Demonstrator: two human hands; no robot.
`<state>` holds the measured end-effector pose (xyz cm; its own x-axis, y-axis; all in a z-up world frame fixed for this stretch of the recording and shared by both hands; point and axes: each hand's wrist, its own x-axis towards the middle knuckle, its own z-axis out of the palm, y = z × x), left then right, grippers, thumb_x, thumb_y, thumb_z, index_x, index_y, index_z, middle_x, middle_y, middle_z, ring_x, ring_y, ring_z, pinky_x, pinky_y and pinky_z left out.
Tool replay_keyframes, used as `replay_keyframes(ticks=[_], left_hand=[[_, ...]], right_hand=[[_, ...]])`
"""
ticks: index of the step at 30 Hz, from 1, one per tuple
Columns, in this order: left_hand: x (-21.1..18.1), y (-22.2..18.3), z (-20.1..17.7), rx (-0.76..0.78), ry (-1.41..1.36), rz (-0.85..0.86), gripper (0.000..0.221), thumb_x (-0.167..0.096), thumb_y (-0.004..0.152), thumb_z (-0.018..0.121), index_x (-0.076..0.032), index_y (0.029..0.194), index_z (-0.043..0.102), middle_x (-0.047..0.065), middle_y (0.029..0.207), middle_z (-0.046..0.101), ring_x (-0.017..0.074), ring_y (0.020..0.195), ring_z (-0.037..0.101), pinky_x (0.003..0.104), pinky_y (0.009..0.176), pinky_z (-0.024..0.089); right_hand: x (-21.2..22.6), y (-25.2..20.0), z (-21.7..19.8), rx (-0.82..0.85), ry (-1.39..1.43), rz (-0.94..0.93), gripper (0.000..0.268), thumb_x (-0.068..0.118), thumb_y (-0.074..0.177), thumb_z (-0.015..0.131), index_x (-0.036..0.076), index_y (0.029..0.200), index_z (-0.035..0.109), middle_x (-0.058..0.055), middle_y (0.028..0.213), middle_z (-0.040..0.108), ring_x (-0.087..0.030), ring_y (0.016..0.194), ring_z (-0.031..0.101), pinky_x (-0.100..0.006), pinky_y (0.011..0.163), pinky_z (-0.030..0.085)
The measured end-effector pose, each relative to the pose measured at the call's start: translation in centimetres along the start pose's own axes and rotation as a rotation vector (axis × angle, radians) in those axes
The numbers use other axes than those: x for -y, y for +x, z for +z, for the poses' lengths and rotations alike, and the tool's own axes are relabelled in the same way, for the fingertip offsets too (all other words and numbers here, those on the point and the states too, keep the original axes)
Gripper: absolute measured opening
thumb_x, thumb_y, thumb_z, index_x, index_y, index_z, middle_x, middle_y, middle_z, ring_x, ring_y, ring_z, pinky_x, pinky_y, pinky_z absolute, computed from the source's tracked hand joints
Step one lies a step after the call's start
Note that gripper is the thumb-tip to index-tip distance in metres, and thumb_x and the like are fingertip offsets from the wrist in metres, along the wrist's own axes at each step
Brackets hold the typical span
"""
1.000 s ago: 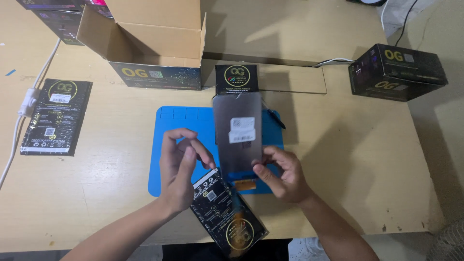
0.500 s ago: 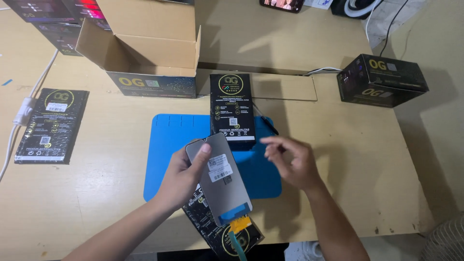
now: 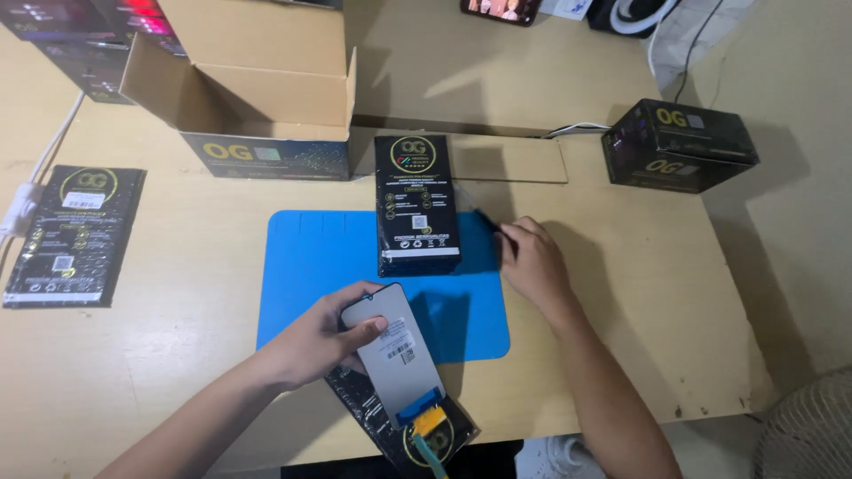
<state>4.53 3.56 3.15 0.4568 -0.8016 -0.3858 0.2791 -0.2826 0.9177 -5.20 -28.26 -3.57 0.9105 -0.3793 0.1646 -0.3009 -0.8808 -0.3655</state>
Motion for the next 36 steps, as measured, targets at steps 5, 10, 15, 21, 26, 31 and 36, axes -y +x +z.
replay_keyframes(ticks=[5, 10, 15, 21, 26, 31, 36], left_hand=[[1.5, 0.1, -2.2, -0.05, 0.17, 0.028, 0.033, -0.012, 0.092, 0.066, -0.002, 0.123, 0.069, 0.026, 0.098, 0.075, 0.0352, 0.082, 0.074, 0.045, 0.062, 0.067], [0.4, -0.6, -3.2, -0.06, 0.448, 0.024, 0.035, -0.014, 0.088, 0.071, 0.0, 0.121, 0.068, 0.027, 0.103, 0.075, 0.0419, 0.087, 0.077, 0.048, 0.067, 0.068], [-0.3, -1.7, -3.6, 0.004, 0.853, -0.041, 0.055, -0.016, 0.087, 0.073, -0.002, 0.137, 0.054, 0.027, 0.11, 0.071, 0.0475, 0.095, 0.076, 0.053, 0.069, 0.068], [3.5, -0.5, -3.8, 0.124, 0.96, -0.194, 0.054, -0.041, 0.094, 0.071, -0.019, 0.135, 0.043, 0.011, 0.106, 0.071, 0.0369, 0.083, 0.07, 0.049, 0.065, 0.054], [2.0, -0.7, -3.3, 0.123, 1.04, -0.077, 0.056, -0.021, 0.09, 0.074, 0.001, 0.137, 0.052, 0.028, 0.103, 0.074, 0.0473, 0.082, 0.077, 0.048, 0.058, 0.067], [1.7, -0.7, -3.4, 0.129, 1.014, -0.06, 0.055, -0.017, 0.089, 0.075, 0.005, 0.135, 0.054, 0.031, 0.103, 0.073, 0.0515, 0.083, 0.075, 0.054, 0.058, 0.066], [1.9, -0.6, -3.4, 0.114, 1.002, -0.038, 0.056, -0.017, 0.088, 0.076, 0.006, 0.134, 0.055, 0.032, 0.103, 0.073, 0.053, 0.082, 0.074, 0.055, 0.057, 0.065]], right_hand=[[1.7, -1.2, -3.0, -0.144, 0.446, 0.124, 0.021, 0.01, 0.102, 0.065, -0.002, 0.118, 0.071, -0.017, 0.099, 0.069, -0.028, 0.091, 0.063, -0.036, 0.078, 0.054], [4.7, -4.1, -4.7, -0.031, 0.994, 0.209, 0.018, 0.005, 0.099, 0.063, -0.006, 0.114, 0.06, -0.016, 0.093, 0.063, -0.017, 0.08, 0.056, -0.024, 0.069, 0.048], [8.0, -8.3, -1.6, 0.224, 1.049, -0.073, 0.019, -0.003, 0.075, 0.08, -0.001, 0.077, 0.061, -0.022, 0.095, 0.069, -0.024, 0.082, 0.068, -0.034, 0.07, 0.058], [12.8, -8.4, 0.5, 0.463, 0.99, -0.064, 0.02, 0.0, 0.082, 0.078, 0.01, 0.081, 0.06, -0.007, 0.087, 0.068, -0.014, 0.077, 0.067, -0.025, 0.067, 0.059], [14.1, -7.5, 2.9, 0.343, 0.905, -0.25, 0.023, 0.001, 0.079, 0.079, 0.006, 0.068, 0.059, -0.012, 0.072, 0.071, -0.023, 0.067, 0.076, -0.031, 0.058, 0.06], [13.5, -8.1, 4.9, 0.195, 0.812, -0.275, 0.03, 0.001, 0.082, 0.076, 0.007, 0.062, 0.055, -0.008, 0.064, 0.071, -0.021, 0.06, 0.077, -0.028, 0.052, 0.06], [13.9, -8.0, 4.8, 0.124, 0.744, -0.309, 0.031, 0.001, 0.084, 0.074, 0.007, 0.06, 0.056, -0.007, 0.061, 0.069, -0.02, 0.056, 0.075, -0.026, 0.048, 0.058]])
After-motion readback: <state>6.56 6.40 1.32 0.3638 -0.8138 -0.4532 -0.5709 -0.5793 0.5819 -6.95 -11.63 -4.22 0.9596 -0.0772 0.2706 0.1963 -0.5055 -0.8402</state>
